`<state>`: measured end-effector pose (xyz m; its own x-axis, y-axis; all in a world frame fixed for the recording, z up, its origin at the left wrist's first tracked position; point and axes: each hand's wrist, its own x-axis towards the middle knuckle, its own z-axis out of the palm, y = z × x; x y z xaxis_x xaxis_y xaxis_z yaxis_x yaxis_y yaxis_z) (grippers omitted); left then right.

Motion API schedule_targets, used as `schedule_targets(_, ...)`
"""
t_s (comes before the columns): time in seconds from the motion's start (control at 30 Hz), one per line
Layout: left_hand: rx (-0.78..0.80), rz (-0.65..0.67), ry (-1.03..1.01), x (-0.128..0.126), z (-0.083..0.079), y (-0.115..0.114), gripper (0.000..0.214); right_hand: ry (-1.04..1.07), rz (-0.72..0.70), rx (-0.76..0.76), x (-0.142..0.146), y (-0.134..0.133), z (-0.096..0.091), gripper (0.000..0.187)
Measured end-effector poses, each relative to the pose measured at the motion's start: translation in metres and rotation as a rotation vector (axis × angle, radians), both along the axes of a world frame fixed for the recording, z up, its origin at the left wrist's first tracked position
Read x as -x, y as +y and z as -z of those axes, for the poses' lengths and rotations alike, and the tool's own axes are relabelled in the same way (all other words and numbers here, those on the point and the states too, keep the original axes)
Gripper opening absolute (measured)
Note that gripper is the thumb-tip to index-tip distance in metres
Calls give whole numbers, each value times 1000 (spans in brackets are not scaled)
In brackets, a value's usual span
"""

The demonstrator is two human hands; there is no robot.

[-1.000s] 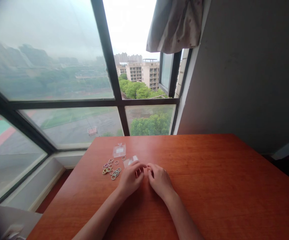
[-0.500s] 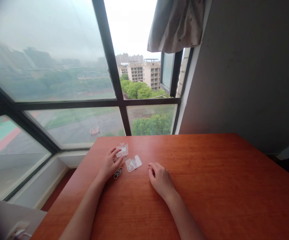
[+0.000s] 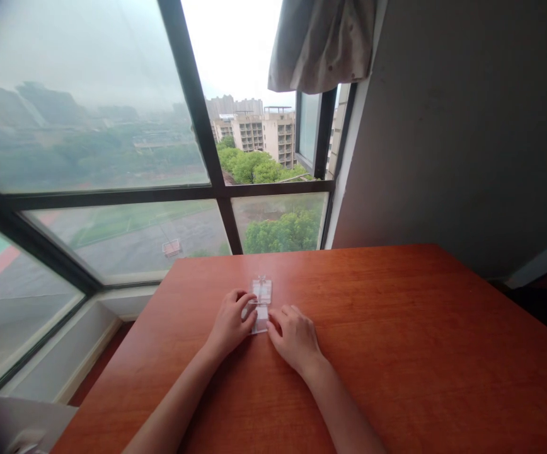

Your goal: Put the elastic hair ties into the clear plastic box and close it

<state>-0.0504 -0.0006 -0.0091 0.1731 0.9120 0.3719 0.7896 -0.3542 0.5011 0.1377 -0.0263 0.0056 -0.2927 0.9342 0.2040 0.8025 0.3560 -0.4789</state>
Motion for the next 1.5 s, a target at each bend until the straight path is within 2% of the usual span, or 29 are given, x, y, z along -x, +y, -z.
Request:
schedule_targets(0.23, 46, 92, 21, -28, -3, -16, 32, -34, 175, 47, -9, 6, 3, 8)
schedule_targets(0.43, 86, 149, 3, -36, -8, -22, 34, -69, 270, -10, -36, 16, 6, 19)
schedule_targets(0.6, 124, 198, -2, -43, -13, -31, 35, -108, 363, -22, -50, 22, 8, 22)
schedule_targets(0.8, 143, 275, -26, -51, -18, -36, 26, -86, 379, -5, -56, 26, 11, 25)
schedule_targets(0.93, 159, 247, -40, -48, -17, -29, 24, 7, 305, -29, -54, 29, 15, 29)
schedule_targets(1.13, 129, 135, 30, -27, -21, -13, 17, 233, 44, -108, -41, 30, 16, 37)
schedule_targets(1.2, 113, 108, 82, -16, -24, -9, 17, 191, 93, -134, -41, 28, 14, 35)
schedule_targets(1.27, 135, 94, 91, -5, -26, -6, 15, 74, 266, -121, -44, 26, 10, 32)
schedule_targets(1.37, 162, 111, 72, 5, -28, -4, 15, -125, 483, 32, -51, 22, 4, 30)
schedule_targets(1.43, 156, 131, 75, 8, -27, -4, 15, -201, 494, 145, -51, 20, 1, 29)
schedule_targets(1.5, 138, 140, 80, 6, -27, -5, 15, -222, 445, 185, -48, 19, 0, 31)
